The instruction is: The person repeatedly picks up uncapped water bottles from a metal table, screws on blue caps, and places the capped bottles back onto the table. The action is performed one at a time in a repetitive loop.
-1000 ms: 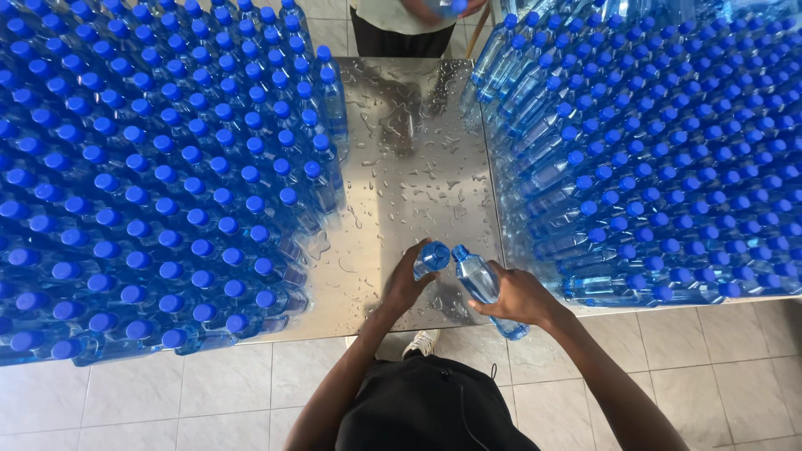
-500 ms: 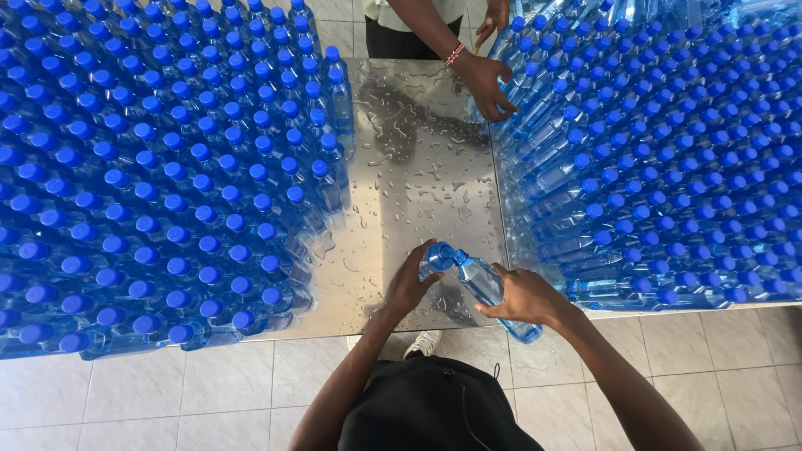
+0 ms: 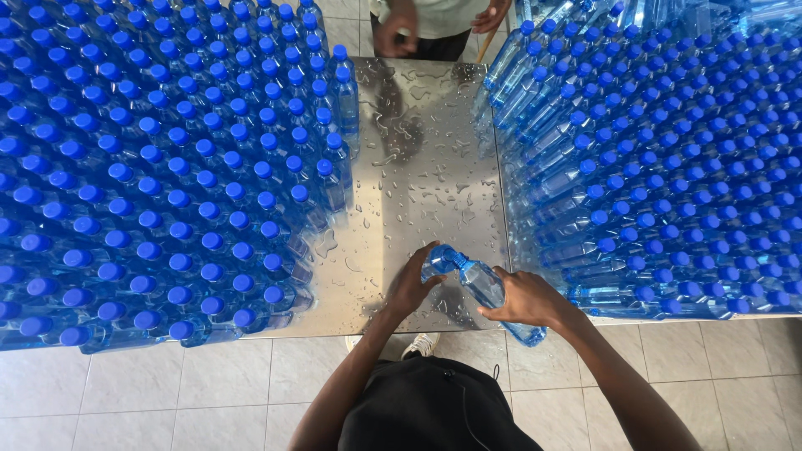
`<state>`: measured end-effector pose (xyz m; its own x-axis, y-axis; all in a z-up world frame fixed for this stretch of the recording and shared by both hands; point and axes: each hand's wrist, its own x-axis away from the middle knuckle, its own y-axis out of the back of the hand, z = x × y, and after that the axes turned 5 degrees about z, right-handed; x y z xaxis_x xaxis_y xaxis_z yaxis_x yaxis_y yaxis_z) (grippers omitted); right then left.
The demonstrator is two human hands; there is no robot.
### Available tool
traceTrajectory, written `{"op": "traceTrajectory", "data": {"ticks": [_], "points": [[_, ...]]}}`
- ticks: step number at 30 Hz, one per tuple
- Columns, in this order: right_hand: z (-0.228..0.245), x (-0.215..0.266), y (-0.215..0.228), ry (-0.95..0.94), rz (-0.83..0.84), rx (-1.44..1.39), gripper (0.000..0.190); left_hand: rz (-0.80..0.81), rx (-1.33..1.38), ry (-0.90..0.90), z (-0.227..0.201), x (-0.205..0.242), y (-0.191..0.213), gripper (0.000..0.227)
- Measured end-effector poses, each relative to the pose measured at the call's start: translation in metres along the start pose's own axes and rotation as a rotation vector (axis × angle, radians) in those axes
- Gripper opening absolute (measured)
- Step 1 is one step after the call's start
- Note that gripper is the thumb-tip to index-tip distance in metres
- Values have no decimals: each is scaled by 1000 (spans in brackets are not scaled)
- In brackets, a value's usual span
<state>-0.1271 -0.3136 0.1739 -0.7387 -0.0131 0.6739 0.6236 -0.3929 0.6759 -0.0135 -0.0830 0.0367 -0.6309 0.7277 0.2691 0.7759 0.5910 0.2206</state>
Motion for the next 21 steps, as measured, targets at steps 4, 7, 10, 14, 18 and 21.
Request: {"op": "traceTrajectory", "data": {"ticks": [4,7,10,14,18,21], "points": [[-8,-5,-5,13,-4,10,97,-3,4,-26,8,-2,-3,81],[-6,-4,-1,11,19,-1,97,3,4,-41,8,-2,-1,81],[-5,-6,1,9,25,5,97,2,8,-47,9,-3,-3,80],[-10,-11,-4,14,-9,36,94,8,-4,-54,11,-4,-2,81],[4,-2,8,-14,39,38,100,15,-1,-56,3,0,2,80],[4,-3,6,-22,29,42,101,14,3,-54,3,-1,2,81]]}}
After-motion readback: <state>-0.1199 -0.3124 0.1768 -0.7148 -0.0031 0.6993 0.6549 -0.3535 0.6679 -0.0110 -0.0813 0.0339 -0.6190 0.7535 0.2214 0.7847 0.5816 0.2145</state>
